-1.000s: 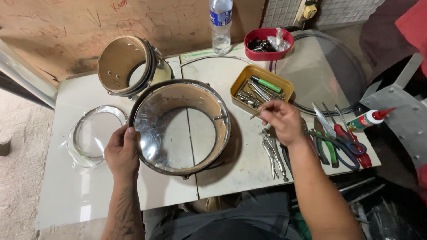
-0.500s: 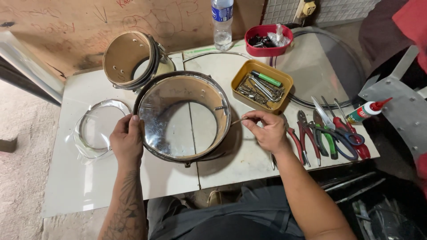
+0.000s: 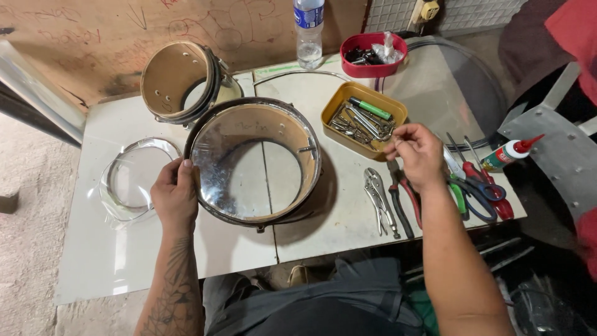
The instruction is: The person is assembling a drum by hand. They place a clear drumhead onto the drum shell and then insert and tighten several metal tension rods into the lugs around the rim to secure the head in place.
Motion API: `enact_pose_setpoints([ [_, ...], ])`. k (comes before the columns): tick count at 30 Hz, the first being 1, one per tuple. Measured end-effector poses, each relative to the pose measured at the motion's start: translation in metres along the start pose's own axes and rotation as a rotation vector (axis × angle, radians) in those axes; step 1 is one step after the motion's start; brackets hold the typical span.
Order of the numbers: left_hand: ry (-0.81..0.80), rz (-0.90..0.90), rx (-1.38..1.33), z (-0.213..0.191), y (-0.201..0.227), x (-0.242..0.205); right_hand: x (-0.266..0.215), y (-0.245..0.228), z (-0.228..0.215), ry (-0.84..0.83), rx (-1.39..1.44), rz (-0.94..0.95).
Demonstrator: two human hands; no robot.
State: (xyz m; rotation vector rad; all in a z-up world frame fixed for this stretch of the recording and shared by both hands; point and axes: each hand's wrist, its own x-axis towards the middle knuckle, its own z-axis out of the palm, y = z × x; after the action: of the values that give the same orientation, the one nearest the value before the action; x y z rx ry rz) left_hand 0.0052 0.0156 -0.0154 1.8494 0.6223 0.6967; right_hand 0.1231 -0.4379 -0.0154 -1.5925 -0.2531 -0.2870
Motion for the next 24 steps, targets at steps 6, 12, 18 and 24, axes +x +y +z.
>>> enact_pose_setpoints([
  [6,0.005,-0.026,0.051,0.001,0.002,-0.004,0.004,-0.021,-0.009,-0.028,-0.596,0.337],
  [12,-0.002,-0.026,0.090,-0.004,0.027,-0.013,0.061,0.018,-0.019,-0.139,-0.829,0.194],
  [18,0.023,0.019,0.027,-0.002,0.006,-0.006,0.090,0.046,0.017,-0.598,-1.341,0.305],
  [24,0.043,0.009,-0.011,0.002,0.011,-0.010,0.108,0.103,0.045,-0.602,-1.460,0.200],
])
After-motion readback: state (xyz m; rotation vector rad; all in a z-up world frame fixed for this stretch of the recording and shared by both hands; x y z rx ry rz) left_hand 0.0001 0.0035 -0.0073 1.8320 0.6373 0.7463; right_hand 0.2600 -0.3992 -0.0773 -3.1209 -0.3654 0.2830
